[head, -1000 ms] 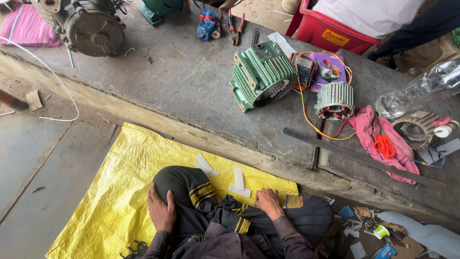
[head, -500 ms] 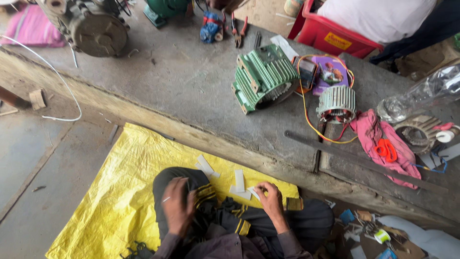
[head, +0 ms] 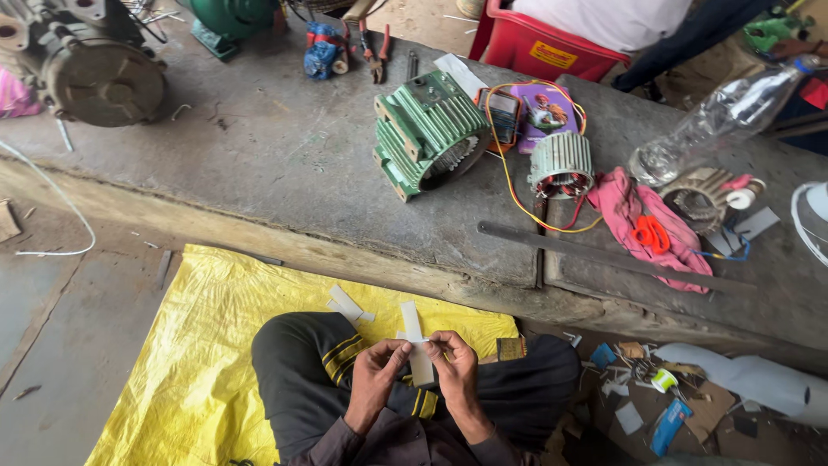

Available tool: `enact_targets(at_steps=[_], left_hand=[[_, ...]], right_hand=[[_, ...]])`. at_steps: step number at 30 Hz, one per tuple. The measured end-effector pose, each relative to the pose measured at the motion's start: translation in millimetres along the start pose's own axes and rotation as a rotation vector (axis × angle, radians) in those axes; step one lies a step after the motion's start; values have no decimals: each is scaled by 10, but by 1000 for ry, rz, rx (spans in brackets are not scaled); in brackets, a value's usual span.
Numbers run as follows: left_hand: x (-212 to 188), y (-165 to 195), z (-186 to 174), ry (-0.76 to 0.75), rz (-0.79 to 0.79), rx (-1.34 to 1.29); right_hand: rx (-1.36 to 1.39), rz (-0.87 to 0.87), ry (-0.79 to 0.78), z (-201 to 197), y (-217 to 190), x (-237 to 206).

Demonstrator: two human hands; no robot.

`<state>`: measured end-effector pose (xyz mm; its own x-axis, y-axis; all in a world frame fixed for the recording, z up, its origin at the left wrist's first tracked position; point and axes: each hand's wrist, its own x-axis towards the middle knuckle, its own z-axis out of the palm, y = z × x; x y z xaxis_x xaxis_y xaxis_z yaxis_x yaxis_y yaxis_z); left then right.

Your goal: The person sits on the floor and inserts thin white insulating strips into the slots of a green electric motor stator housing, pressing each strip in by hand and reaching for new strips from the ledge. They occasionally reposition the motor housing while fitting the strips.

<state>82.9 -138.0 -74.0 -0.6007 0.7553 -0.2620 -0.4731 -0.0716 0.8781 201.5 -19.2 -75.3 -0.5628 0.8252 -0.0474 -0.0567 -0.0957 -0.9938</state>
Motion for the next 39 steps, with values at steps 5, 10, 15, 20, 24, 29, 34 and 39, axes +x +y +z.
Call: enact_targets(at_steps=[5,10,15,20,24,29,34,39], left_hand=[[-95,156,56,14,0,43],[-157,272,60,32,-4,52],[-251,375,29,50,67,263],[-273,387,41,29,82,278],[-289,430,113,74,84,262],[-130,762,109,80,335,483],[755,1093,254,100,1137,1137],[1740,956,800,-13,1278,1393]], right_hand=[[22,-9,17,94,-61,-89],[-18,-34,-72,139,-206,-179],[-103,93,-131,97,-272,-212],[-98,39,-120,108,-214,-287],[-25,76,-64,168,-200,-336],[-159,52,-101,-10,-435,-9],[-745,-330,61,-429,-945,1201],[-1257,-631,-40,-431,-1238,2068]])
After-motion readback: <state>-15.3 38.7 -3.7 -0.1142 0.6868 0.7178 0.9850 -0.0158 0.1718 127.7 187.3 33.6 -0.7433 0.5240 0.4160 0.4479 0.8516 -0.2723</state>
